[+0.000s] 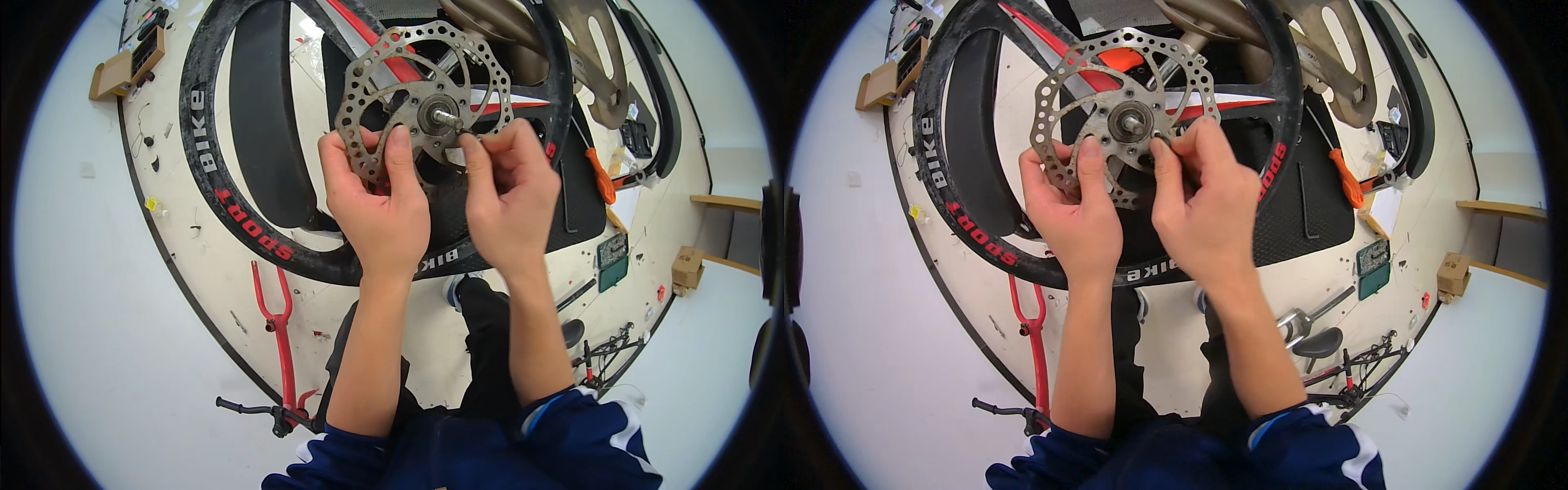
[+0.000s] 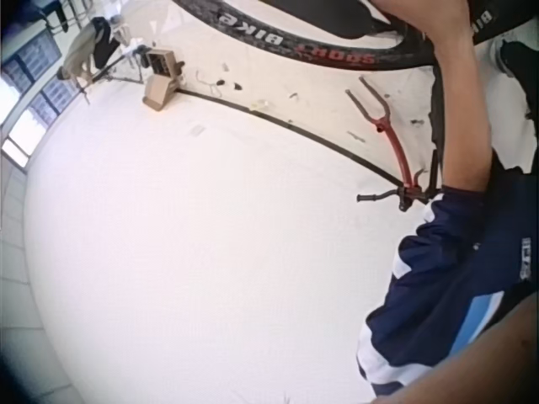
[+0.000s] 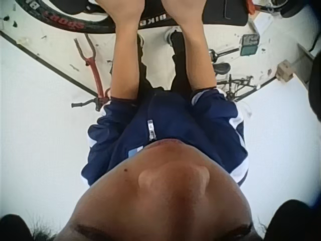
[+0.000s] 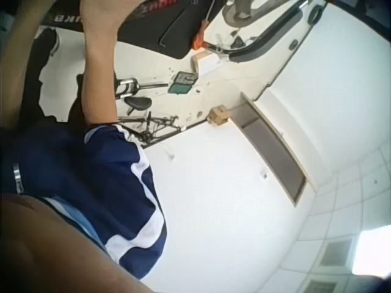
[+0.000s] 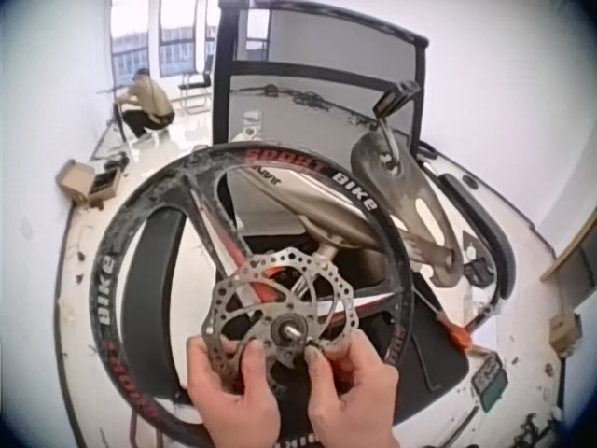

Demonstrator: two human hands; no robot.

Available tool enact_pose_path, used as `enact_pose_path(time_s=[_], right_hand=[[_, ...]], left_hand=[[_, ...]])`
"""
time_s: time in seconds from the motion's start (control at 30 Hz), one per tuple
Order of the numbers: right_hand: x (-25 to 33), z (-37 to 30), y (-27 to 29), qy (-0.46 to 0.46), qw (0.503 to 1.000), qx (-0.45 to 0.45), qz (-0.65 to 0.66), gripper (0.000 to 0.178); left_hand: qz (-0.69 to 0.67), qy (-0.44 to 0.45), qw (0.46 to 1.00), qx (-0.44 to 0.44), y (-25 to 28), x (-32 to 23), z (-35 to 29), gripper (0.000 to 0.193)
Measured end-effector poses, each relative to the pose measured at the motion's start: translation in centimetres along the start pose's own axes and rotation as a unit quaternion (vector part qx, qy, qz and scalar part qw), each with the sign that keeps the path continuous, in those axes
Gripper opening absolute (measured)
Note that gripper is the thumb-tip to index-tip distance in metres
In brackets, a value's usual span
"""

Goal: The person installs a disc brake rotor onto a bicycle wheel hub, aligns it, and secures it with bolts using an Allen key. The person then rotates the wheel to check alignment and continues tightening the bolts.

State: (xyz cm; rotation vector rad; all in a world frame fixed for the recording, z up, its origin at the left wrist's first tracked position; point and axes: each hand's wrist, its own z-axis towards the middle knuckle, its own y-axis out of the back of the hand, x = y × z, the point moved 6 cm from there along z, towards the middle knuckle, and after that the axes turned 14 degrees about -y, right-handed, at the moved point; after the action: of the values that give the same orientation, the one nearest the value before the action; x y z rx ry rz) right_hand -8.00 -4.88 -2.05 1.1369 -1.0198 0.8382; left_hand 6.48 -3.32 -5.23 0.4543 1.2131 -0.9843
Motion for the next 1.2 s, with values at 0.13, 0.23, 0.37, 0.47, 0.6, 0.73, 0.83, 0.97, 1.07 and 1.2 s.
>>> enact_pose_path(time_s=[0.13, 0.23, 0.37, 0.47, 0.6, 0.73, 0.83, 0.97, 1.07, 1.2], right_hand=[[1.0, 1.8, 3.0, 0.023, 0.998, -0.028, 0.044, 0.022], [-1.7, 2.3, 3.5, -0.06, 0.989, -0.056, 0.123, 0.017], [-3.9, 2.1, 2.2, -0.142, 0.973, -0.033, 0.182, 0.014], [-4.6, 2.6, 1.6, -0.169, 0.967, -0.002, 0.192, 0.018], [-5.4, 2.7, 1.4, -0.223, 0.939, 0.052, 0.255, 0.017], [-5.5, 2.7, 1.2, -0.223, 0.926, 0.063, 0.299, 0.016], [-5.5, 2.7, 0.9, -0.229, 0.923, 0.067, 0.303, 0.016], [-5.4, 2.7, 0.8, -0.24, 0.919, 0.065, 0.306, 0.016], [-5.7, 2.7, 0.7, -0.251, 0.908, 0.082, 0.326, 0.015], [-6.0, 2.1, 0.4, -0.272, 0.898, 0.082, 0.336, 0.015]], left_hand=[[-0.013, -0.003, 1.0, -0.005, 0.0, -0.1, -0.1, 0.023], [0.021, -0.037, 0.999, -0.014, 0.4, 0.1, 0.1, 0.021], [0.056, -0.056, 0.996, -0.034, -0.1, 0.1, -0.3, 0.017], [0.065, -0.066, 0.995, -0.043, -0.2, 0.1, -0.5, 0.017], [0.111, -0.082, 0.989, -0.045, -0.4, 0.1, -0.5, 0.017], [0.121, -0.083, 0.988, -0.042, -0.5, -0.2, -0.3, 0.017], [0.11, -0.077, 0.99, -0.04, -0.4, -0.1, -0.3, 0.017], [0.09, -0.075, 0.993, -0.033, -0.6, -0.1, -0.1, 0.016], [0.075, -0.063, 0.995, -0.032, -0.6, 0.0, 0.0, 0.016], [0.086, -0.05, 0.995, -0.005, -0.3, -0.1, 0.2, 0.019]])
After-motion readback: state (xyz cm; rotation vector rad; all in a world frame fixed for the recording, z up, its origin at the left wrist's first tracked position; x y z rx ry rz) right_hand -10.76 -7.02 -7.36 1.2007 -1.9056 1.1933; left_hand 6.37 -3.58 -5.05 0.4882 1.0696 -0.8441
